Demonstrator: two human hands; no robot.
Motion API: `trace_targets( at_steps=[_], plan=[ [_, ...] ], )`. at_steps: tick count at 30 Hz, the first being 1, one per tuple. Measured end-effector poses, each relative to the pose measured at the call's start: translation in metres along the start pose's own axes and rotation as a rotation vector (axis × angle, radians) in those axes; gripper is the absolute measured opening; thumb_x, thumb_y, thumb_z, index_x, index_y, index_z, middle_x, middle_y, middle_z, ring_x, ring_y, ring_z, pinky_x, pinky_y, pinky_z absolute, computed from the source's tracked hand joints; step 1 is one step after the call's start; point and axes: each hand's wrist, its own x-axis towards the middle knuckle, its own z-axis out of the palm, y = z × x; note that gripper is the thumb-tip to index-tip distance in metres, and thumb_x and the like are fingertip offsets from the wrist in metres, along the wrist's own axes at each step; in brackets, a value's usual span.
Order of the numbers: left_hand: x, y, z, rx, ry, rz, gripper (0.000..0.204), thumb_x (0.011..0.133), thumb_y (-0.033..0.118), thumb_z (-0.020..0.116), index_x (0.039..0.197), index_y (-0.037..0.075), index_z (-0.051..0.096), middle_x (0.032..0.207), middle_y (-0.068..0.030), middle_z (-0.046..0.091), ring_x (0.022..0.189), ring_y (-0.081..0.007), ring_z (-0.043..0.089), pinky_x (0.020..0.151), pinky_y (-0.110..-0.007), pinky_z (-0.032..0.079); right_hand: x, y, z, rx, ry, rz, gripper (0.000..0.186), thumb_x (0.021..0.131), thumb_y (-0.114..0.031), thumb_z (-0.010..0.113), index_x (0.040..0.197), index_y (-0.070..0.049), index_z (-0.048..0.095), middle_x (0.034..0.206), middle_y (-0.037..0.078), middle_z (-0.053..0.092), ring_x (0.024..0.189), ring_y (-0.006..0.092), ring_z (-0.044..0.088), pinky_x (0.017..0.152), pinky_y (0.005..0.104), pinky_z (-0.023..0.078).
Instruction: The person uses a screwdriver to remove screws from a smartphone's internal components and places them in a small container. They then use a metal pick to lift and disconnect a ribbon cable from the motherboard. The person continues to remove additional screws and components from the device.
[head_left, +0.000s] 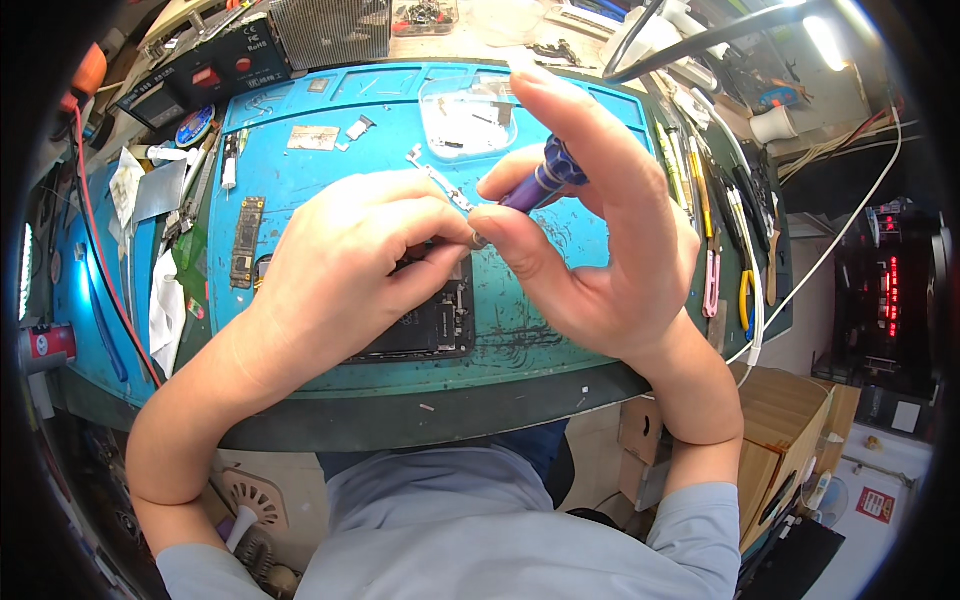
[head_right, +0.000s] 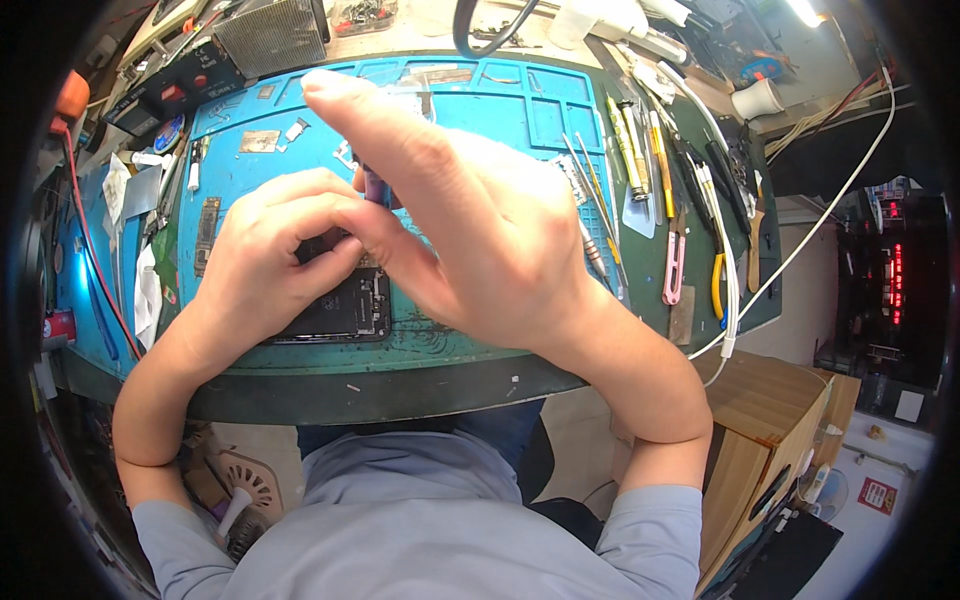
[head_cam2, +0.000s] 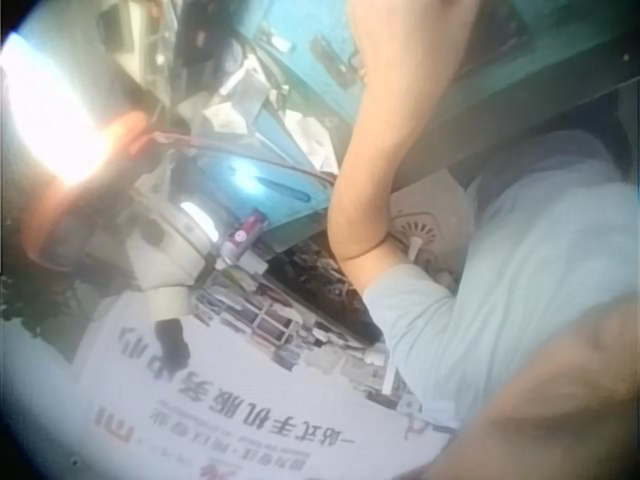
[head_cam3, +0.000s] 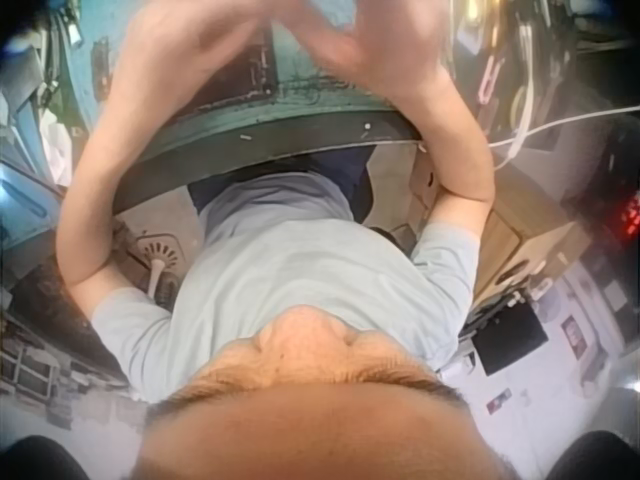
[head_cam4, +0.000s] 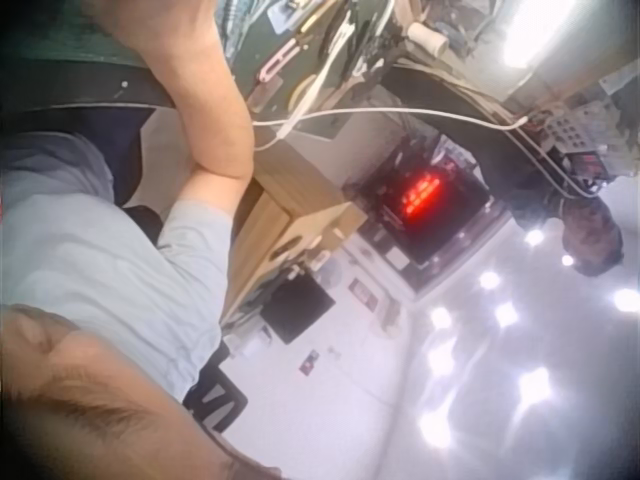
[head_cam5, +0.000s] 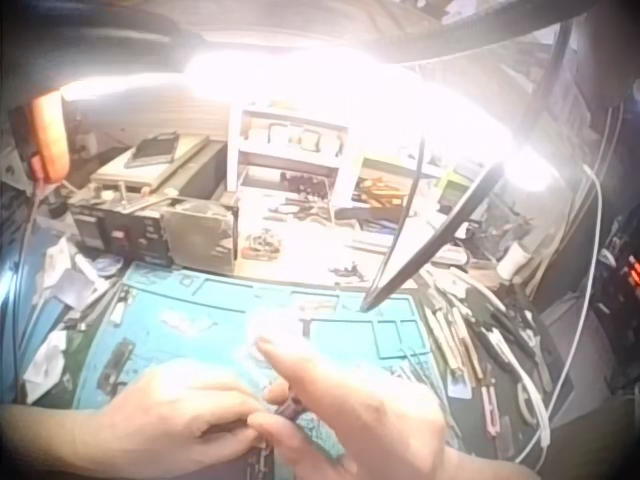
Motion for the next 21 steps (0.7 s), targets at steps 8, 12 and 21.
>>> trace_targets(
  at_steps=[8,12,21],
  plan=[
    [0.0019,0.0029,-0.0015,-0.001,0.003,0.008,0.020,0.083,0.001,0.076,0.102,0.005,0.074,0.098,-0.0105,0.072,0.090,-0.0316,0.070,0.080,-0.039,0.057,0.0010,0.0000,-0.0029,-0.030,-0.008,-0.006,0.068,0.094,-0.008,0.081,0.147,0.015,0.046,0.145,0.027,0.060,0.094,0.0226,0.075,0.078,0.0322,0.065],
    [0.0013,0.0021,-0.0010,0.004,0.003,-0.001,0.020,0.083,0.001,0.076,0.102,0.005,0.074,0.100,-0.0105,0.072,0.091,-0.0319,0.070,0.080,-0.039,0.057,0.0016,0.0018,-0.0021,-0.033,-0.001,-0.028,0.069,0.093,-0.009,0.081,0.147,0.016,0.046,0.146,0.028,0.059,0.094,0.0230,0.075,0.077,0.0322,0.065],
    [0.0009,0.0031,-0.0017,0.007,-0.002,-0.013,0.018,0.084,0.003,0.076,0.101,0.004,0.073,0.101,-0.0108,0.073,0.092,-0.0325,0.070,0.081,-0.039,0.057,0.0014,0.0009,-0.0013,-0.031,0.008,-0.026,0.070,0.094,-0.011,0.081,0.148,0.015,0.045,0.147,0.029,0.058,0.092,0.0234,0.075,0.076,0.0318,0.065]
  ],
)
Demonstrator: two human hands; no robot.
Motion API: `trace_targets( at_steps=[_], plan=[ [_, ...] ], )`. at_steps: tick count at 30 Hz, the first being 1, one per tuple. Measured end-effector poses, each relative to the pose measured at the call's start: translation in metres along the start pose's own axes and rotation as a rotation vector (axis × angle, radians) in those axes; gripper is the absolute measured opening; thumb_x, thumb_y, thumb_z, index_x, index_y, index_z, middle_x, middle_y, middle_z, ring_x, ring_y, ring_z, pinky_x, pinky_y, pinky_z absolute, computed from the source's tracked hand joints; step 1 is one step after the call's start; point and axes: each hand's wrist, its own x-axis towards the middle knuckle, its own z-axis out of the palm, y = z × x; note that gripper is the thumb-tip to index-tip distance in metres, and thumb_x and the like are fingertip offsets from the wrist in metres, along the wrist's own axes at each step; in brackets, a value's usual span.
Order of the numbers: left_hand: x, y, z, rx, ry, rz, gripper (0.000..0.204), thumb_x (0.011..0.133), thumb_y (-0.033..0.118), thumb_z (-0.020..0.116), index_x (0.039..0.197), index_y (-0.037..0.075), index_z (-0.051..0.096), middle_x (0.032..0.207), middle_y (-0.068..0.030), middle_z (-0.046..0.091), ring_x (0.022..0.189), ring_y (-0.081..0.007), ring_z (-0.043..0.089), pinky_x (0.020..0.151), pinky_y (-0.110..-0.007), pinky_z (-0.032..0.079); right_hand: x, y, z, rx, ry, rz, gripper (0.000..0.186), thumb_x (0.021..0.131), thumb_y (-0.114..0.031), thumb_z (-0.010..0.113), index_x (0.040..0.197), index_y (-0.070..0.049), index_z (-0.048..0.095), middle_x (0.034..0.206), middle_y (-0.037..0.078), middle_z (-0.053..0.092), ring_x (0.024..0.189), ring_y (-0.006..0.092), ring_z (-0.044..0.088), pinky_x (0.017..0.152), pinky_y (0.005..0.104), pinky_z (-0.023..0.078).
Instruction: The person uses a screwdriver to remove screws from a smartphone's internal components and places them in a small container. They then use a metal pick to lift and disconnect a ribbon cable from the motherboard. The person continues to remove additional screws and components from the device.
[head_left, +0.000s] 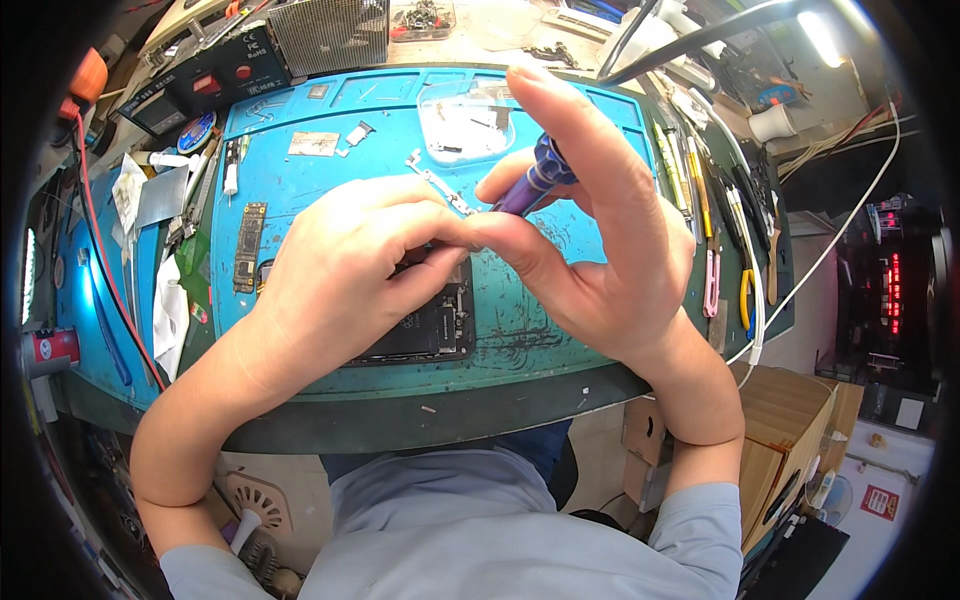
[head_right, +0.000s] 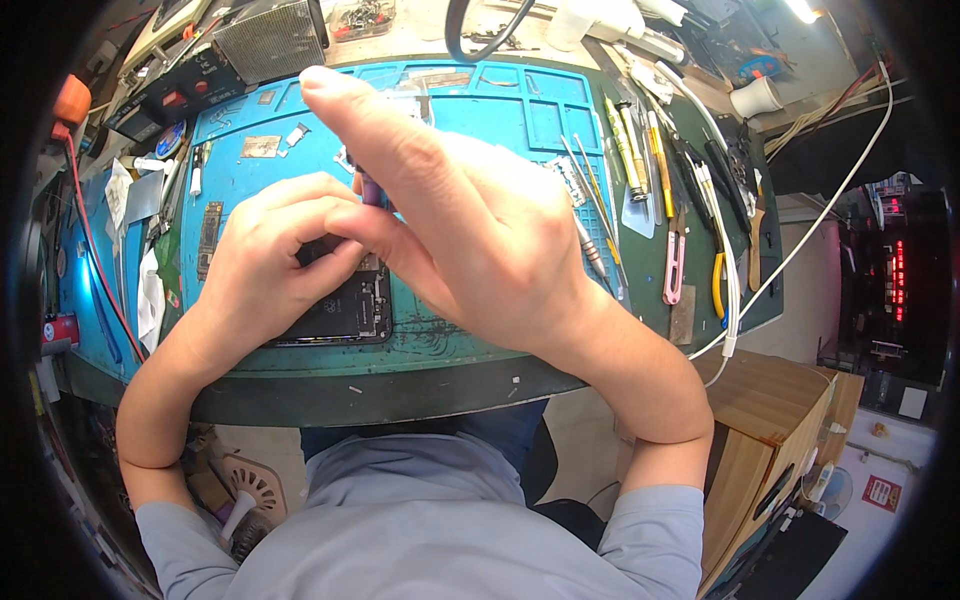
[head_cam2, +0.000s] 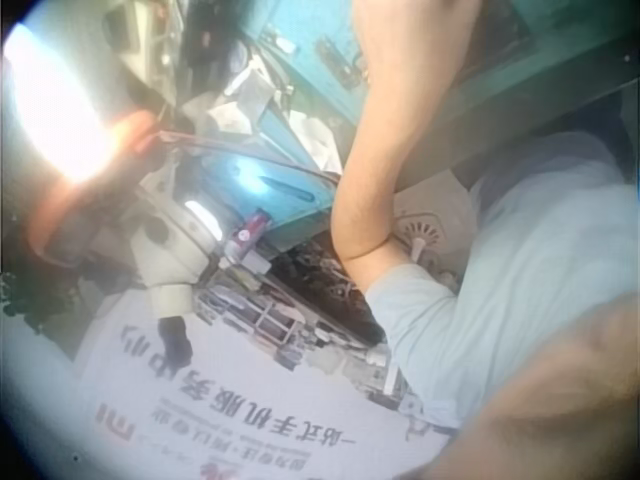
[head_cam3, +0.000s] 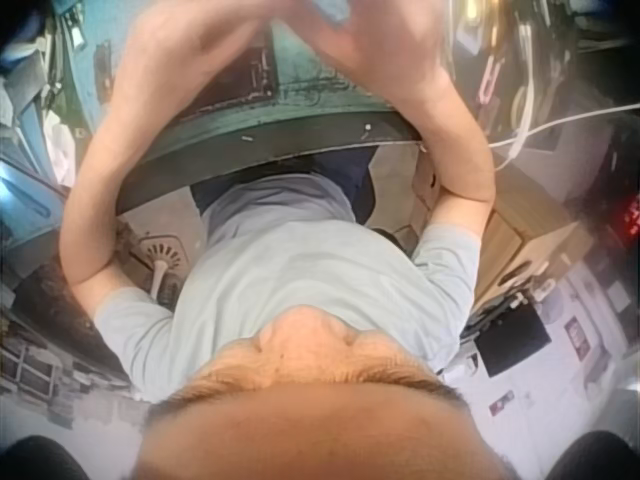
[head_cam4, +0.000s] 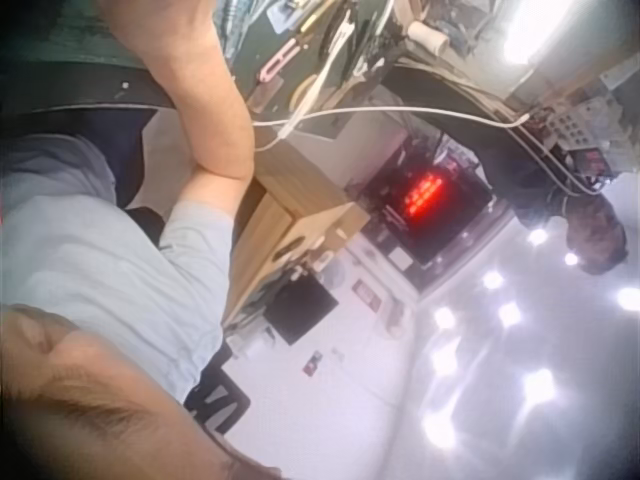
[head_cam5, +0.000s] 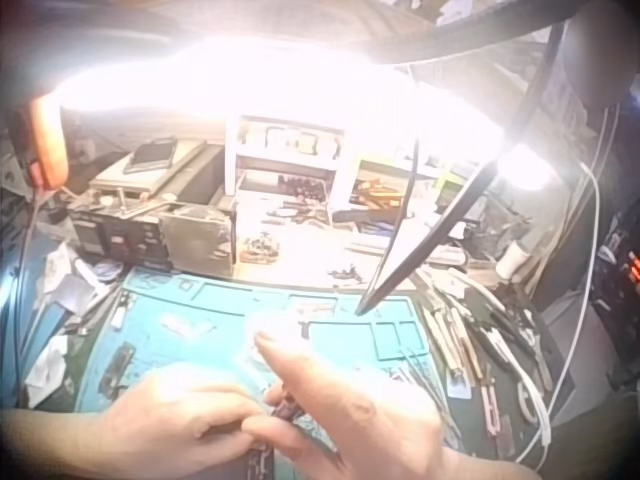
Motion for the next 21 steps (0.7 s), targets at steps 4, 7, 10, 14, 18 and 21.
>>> trace_targets(
  at_steps=[4,7,10,14,18,21],
  plan=[
    [-0.0002,-0.0011,0.0000,0.009,0.000,0.012,0.017,0.084,0.003,0.076,0.101,0.003,0.073,0.102,-0.0109,0.073,0.092,-0.0326,0.070,0.081,-0.039,0.057,0.0002,0.0002,0.0006,-0.001,0.003,0.000,0.070,0.093,-0.011,0.081,0.148,0.015,0.045,0.147,0.028,0.058,0.092,0.0233,0.075,0.076,0.0318,0.065],
    [0.0002,-0.0006,-0.0004,0.012,-0.009,0.012,0.017,0.084,0.003,0.076,0.101,0.003,0.073,0.102,-0.0111,0.073,0.093,-0.0327,0.070,0.082,-0.040,0.057,-0.0002,0.0004,0.0007,-0.002,0.007,-0.001,0.071,0.093,-0.011,0.081,0.148,0.015,0.045,0.147,0.029,0.059,0.092,0.0231,0.075,0.076,0.0318,0.065],
    [-0.0002,-0.0006,-0.0008,0.010,-0.011,0.007,0.018,0.084,0.003,0.076,0.101,0.003,0.073,0.102,-0.0112,0.073,0.093,-0.0329,0.070,0.082,-0.040,0.057,-0.0001,0.0007,0.0015,0.003,0.008,-0.002,0.071,0.093,-0.011,0.082,0.148,0.015,0.046,0.147,0.028,0.059,0.092,0.0229,0.075,0.076,0.0318,0.065],
    [0.0003,0.0005,-0.0020,0.008,-0.016,0.004,0.018,0.083,0.004,0.076,0.100,0.002,0.072,0.103,-0.0114,0.073,0.094,-0.0334,0.070,0.084,-0.040,0.057,0.0009,0.0004,0.0022,-0.002,0.016,-0.010,0.070,0.091,-0.010,0.084,0.146,0.014,0.048,0.146,0.028,0.060,0.090,0.0217,0.075,0.076,0.0313,0.064],
    [0.0002,-0.0005,-0.0011,-0.003,-0.010,0.001,0.017,0.083,0.004,0.076,0.099,0.002,0.073,0.104,-0.0121,0.073,0.096,-0.0340,0.070,0.085,-0.041,0.057,0.0022,0.0057,0.0035,0.028,0.042,-0.066,0.069,0.089,-0.008,0.085,0.145,0.013,0.050,0.142,0.027,0.063,0.088,0.0211,0.075,0.075,0.0311,0.064],
    [0.0004,-0.0002,-0.0008,0.013,0.020,0.019,0.015,0.083,0.006,0.077,0.097,0.003,0.072,0.100,-0.0112,0.073,0.092,-0.0334,0.070,0.082,-0.041,0.056,0.0045,0.0015,0.0037,0.041,0.051,-0.049,0.067,0.090,-0.008,0.085,0.144,0.013,0.051,0.139,0.027,0.065,0.086,0.0212,0.075,0.073,0.0311,0.063]
  ],
)
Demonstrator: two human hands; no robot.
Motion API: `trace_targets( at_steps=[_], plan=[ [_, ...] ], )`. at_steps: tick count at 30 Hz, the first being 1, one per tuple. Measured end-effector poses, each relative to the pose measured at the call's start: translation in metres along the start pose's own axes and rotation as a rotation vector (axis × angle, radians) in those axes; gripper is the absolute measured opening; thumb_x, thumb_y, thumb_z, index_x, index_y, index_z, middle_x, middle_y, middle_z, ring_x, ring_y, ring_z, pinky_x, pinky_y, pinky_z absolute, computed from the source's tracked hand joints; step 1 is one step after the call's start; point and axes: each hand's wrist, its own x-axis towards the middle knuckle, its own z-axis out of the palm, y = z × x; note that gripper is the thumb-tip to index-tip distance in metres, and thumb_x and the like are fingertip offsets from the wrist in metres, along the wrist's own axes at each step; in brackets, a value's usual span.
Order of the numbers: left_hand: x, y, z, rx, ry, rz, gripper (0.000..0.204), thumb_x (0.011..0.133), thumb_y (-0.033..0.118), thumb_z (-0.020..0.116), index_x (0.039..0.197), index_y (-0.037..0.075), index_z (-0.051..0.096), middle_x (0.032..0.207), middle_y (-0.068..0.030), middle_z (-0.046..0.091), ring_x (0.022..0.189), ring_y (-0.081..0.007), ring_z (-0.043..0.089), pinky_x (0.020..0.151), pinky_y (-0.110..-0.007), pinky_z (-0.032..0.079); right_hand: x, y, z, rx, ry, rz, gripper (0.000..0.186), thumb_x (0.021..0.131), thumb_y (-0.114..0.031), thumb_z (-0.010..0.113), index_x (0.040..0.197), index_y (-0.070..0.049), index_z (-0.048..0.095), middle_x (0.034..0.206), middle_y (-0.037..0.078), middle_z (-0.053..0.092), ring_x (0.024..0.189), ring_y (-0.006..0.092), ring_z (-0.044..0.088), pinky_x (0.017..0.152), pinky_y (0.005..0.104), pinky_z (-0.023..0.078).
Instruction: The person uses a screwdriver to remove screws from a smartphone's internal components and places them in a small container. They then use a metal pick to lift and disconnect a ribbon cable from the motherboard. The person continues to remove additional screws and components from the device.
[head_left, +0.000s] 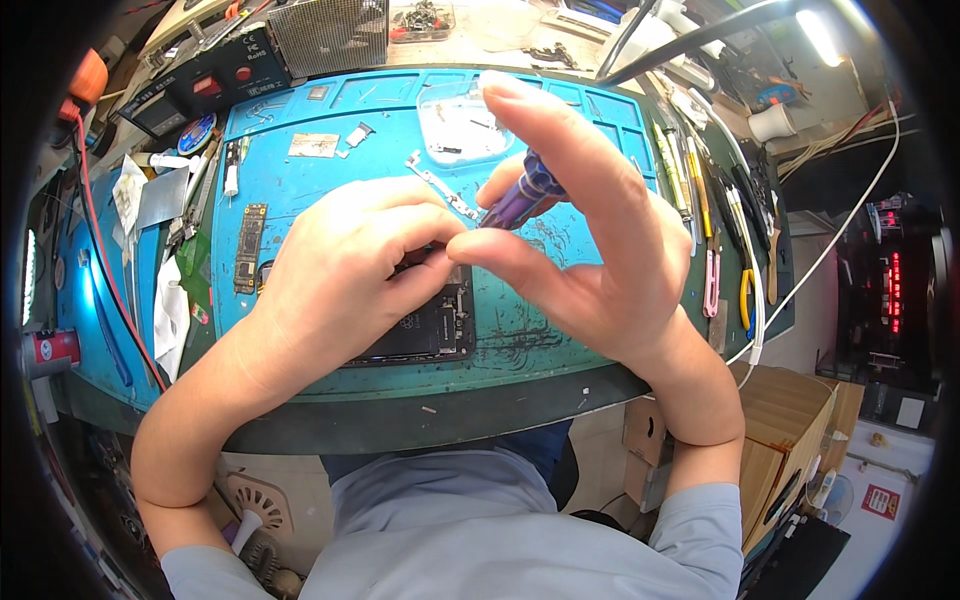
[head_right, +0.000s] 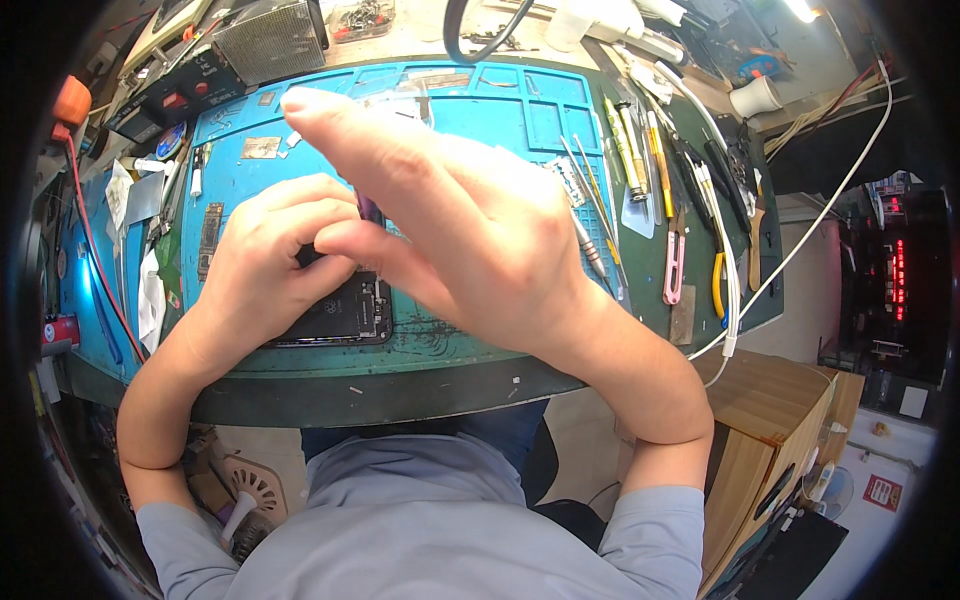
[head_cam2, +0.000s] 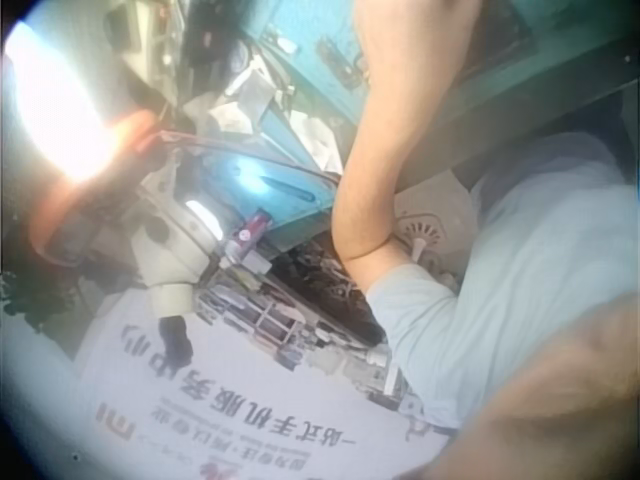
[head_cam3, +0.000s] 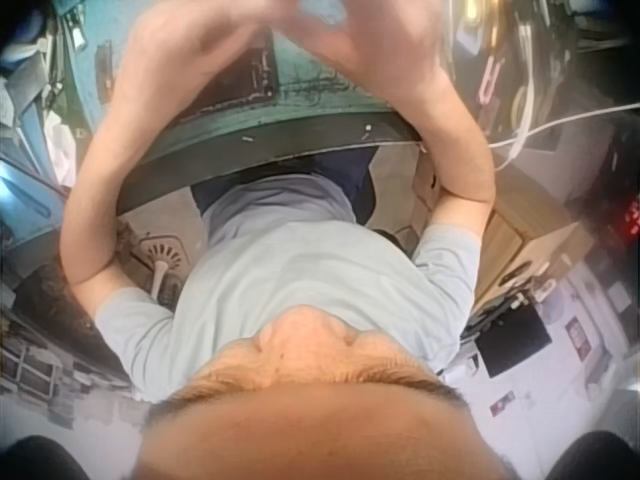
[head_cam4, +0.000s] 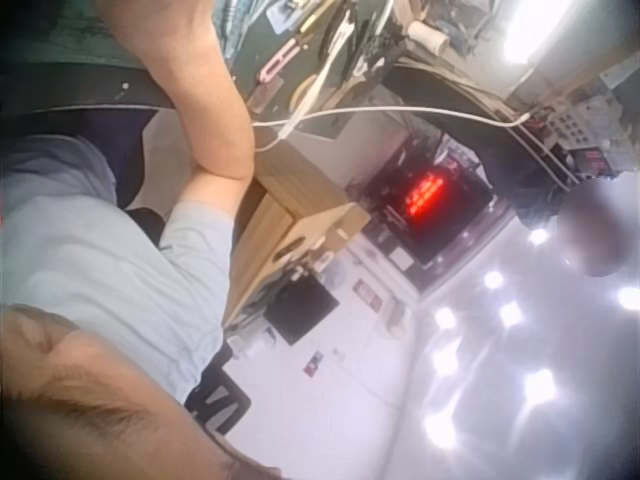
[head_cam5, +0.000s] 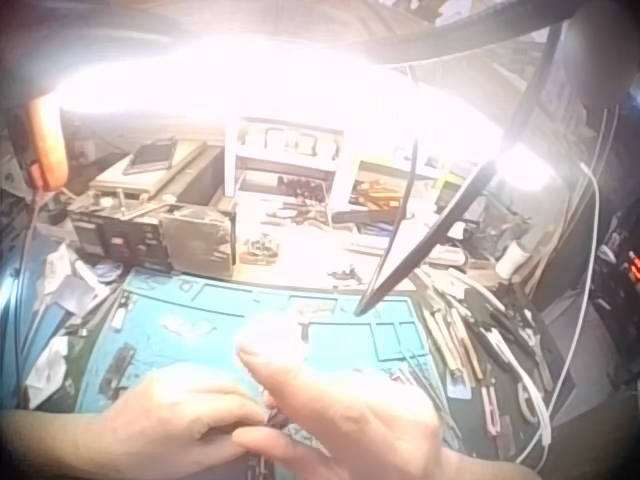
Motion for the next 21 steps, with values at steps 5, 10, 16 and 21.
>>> trace_targets(
  at_steps=[5,10,16,21],
  plan=[
    [-0.0007,0.0003,-0.0011,-0.026,-0.037,-0.026,0.020,0.083,0.005,0.077,0.102,0.003,0.073,0.106,-0.0131,0.074,0.097,-0.0348,0.070,0.086,-0.041,0.057,0.0000,-0.0001,-0.0037,-0.022,-0.022,0.004,0.062,0.092,-0.007,0.083,0.142,0.014,0.053,0.138,0.028,0.066,0.084,0.0215,0.076,0.072,0.0312,0.063],
    [-0.0008,-0.0003,-0.0009,-0.021,-0.038,-0.018,0.022,0.083,0.005,0.077,0.105,0.003,0.074,0.107,-0.0133,0.074,0.099,-0.0355,0.070,0.088,-0.042,0.057,0.0015,0.0003,-0.0025,-0.003,-0.016,-0.002,0.060,0.092,-0.007,0.083,0.141,0.014,0.055,0.137,0.028,0.067,0.084,0.0224,0.076,0.073,0.0320,0.064],
    [0.0008,-0.0008,0.0042,0.020,0.078,0.054,0.011,0.084,0.009,0.076,0.094,0.005,0.072,0.091,-0.0082,0.071,0.086,-0.0315,0.069,0.077,-0.041,0.055,0.0019,0.0027,-0.0038,-0.023,-0.031,-0.043,0.061,0.091,-0.009,0.084,0.141,0.013,0.056,0.135,0.028,0.068,0.085,0.0230,0.076,0.074,0.0324,0.064],
    [0.0007,-0.0014,0.0038,0.006,0.067,0.056,0.011,0.085,0.009,0.076,0.094,0.004,0.072,0.091,-0.0083,0.071,0.085,-0.0316,0.069,0.076,-0.041,0.055,0.0007,-0.0015,-0.0040,-0.021,-0.039,0.006,0.062,0.091,-0.009,0.084,0.141,0.013,0.056,0.136,0.028,0.068,0.087,0.0236,0.077,0.075,0.0329,0.064]
  ],
)
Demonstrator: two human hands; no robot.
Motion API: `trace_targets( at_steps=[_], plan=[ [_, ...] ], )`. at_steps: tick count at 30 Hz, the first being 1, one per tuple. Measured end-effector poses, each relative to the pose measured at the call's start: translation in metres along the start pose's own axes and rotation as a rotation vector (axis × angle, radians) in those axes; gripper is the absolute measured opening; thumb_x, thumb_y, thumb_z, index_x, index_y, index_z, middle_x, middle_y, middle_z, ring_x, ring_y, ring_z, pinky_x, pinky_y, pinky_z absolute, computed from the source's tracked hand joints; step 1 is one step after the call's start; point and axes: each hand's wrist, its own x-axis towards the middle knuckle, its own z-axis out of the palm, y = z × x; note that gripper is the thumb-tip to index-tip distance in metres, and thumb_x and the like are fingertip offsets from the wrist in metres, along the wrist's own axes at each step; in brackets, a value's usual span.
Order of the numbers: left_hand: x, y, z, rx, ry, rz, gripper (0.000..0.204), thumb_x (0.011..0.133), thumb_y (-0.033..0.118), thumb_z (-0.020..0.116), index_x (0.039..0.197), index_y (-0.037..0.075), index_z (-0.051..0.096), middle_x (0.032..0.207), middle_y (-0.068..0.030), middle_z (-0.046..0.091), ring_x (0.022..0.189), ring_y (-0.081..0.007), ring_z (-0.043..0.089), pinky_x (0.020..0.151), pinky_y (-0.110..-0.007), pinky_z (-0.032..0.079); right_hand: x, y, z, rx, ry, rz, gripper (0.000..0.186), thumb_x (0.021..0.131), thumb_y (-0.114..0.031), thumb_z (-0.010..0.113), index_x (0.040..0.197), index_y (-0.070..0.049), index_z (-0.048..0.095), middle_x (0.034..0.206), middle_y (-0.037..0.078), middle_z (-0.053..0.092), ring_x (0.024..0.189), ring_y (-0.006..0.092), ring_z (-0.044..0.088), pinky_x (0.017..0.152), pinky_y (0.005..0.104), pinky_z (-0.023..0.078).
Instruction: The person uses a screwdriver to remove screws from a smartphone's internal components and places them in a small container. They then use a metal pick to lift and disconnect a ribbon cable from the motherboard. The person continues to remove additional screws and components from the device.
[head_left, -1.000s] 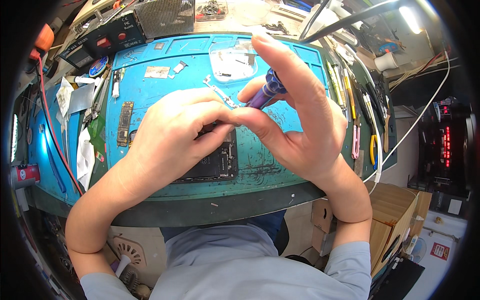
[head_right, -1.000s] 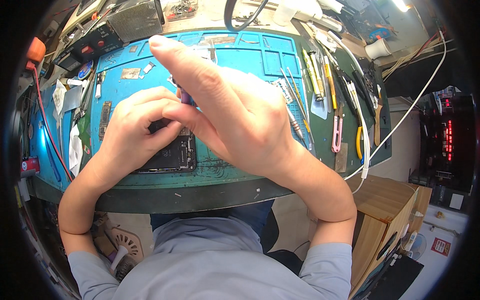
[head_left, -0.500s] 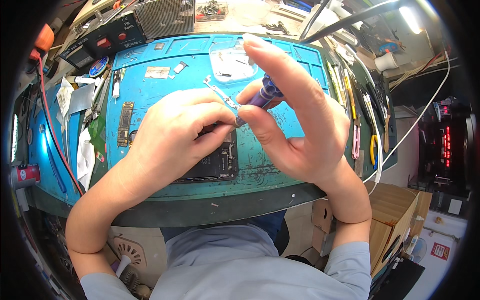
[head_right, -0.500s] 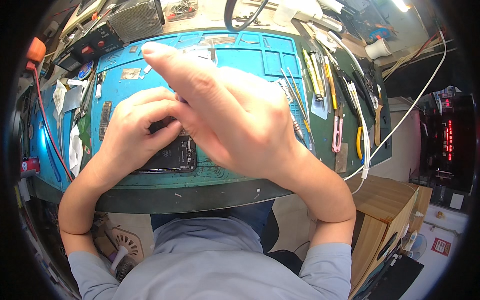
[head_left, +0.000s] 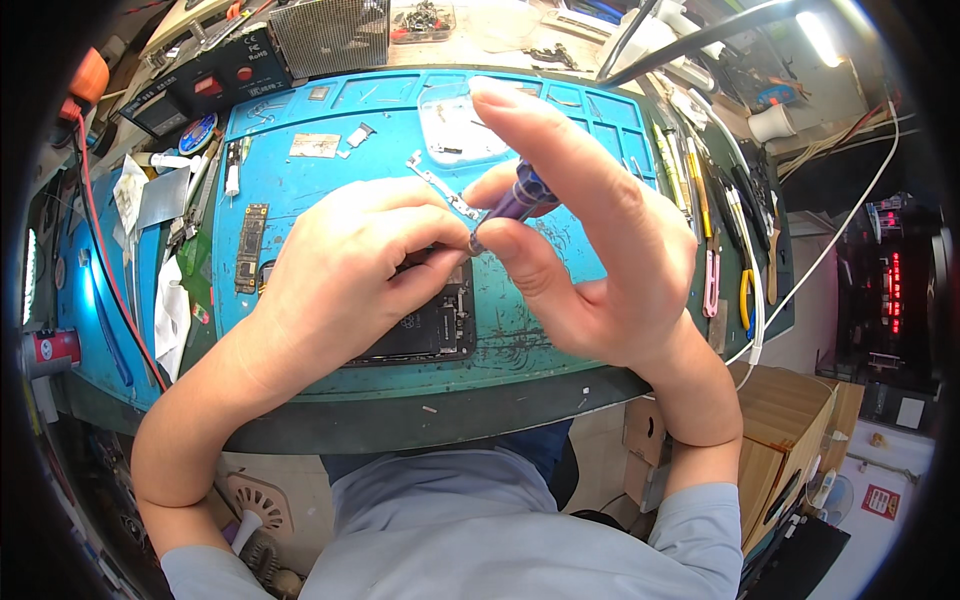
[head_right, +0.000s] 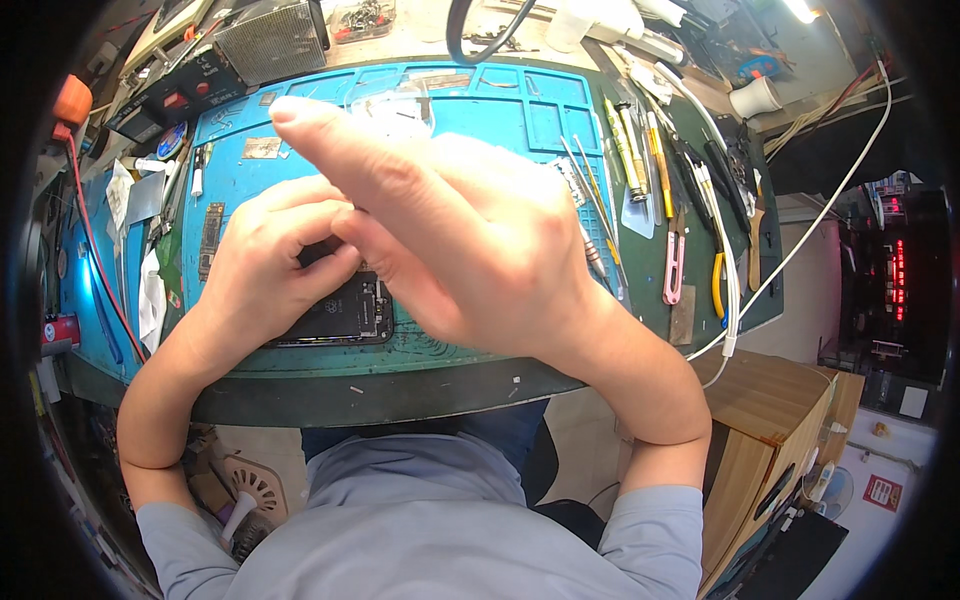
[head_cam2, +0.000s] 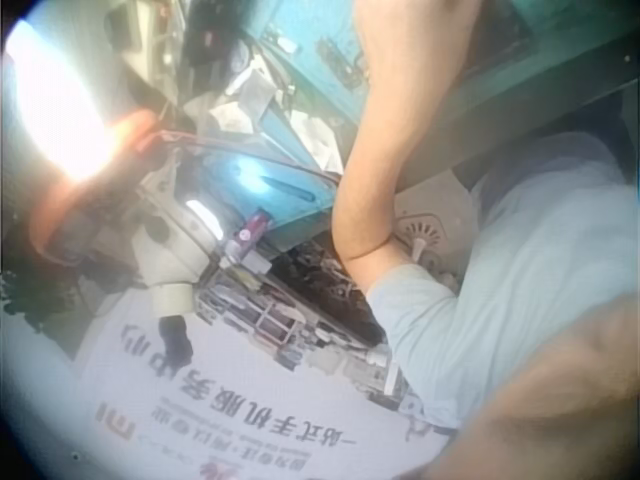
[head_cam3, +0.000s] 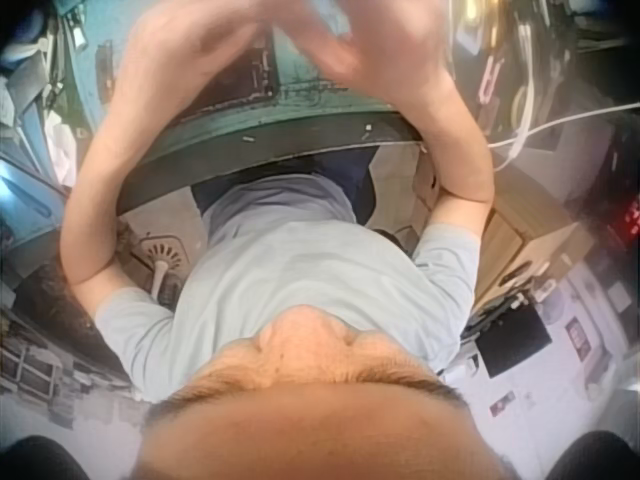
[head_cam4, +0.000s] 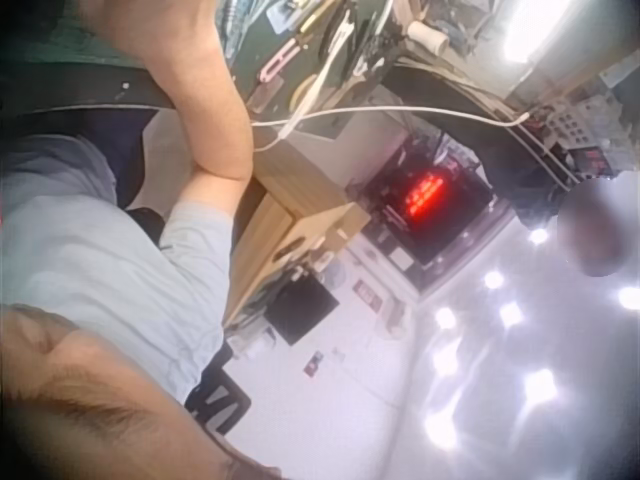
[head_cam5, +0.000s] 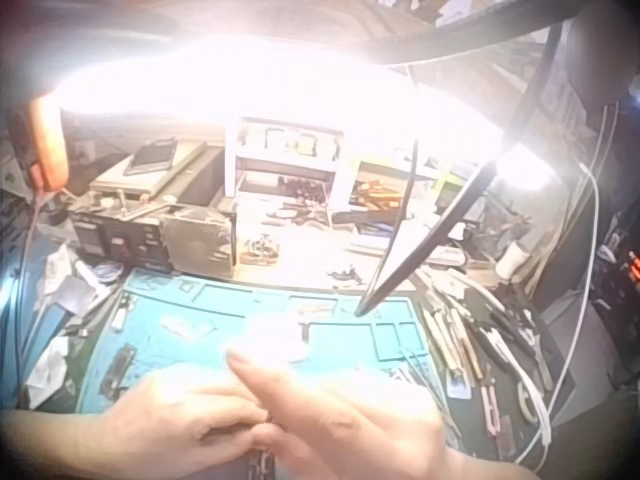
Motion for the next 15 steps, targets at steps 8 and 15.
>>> trace_targets(
  at_steps=[8,15],
  plan=[
    [0.000,0.000,0.000,0.002,0.018,0.013,0.011,0.084,0.008,0.076,0.093,0.005,0.071,0.092,-0.0079,0.072,0.086,-0.0310,0.070,0.076,-0.041,0.056,0.002,-0.006,-0.003,-0.012,-0.043,0.039,0.060,0.090,-0.006,0.083,0.141,0.013,0.057,0.137,0.028,0.067,0.089,0.0247,0.077,0.075,0.0330,0.064],
    [0.000,0.003,-0.002,0.026,0.006,0.015,0.011,0.084,0.009,0.077,0.093,0.005,0.071,0.091,-0.0073,0.072,0.086,-0.0310,0.070,0.076,-0.041,0.056,-0.001,-0.009,0.007,0.027,0.074,0.116,0.063,0.083,-0.006,0.079,0.145,-0.010,0.066,0.105,0.009,0.077,0.076,0.0239,0.070,0.064,0.0352,0.056]
  ],
)
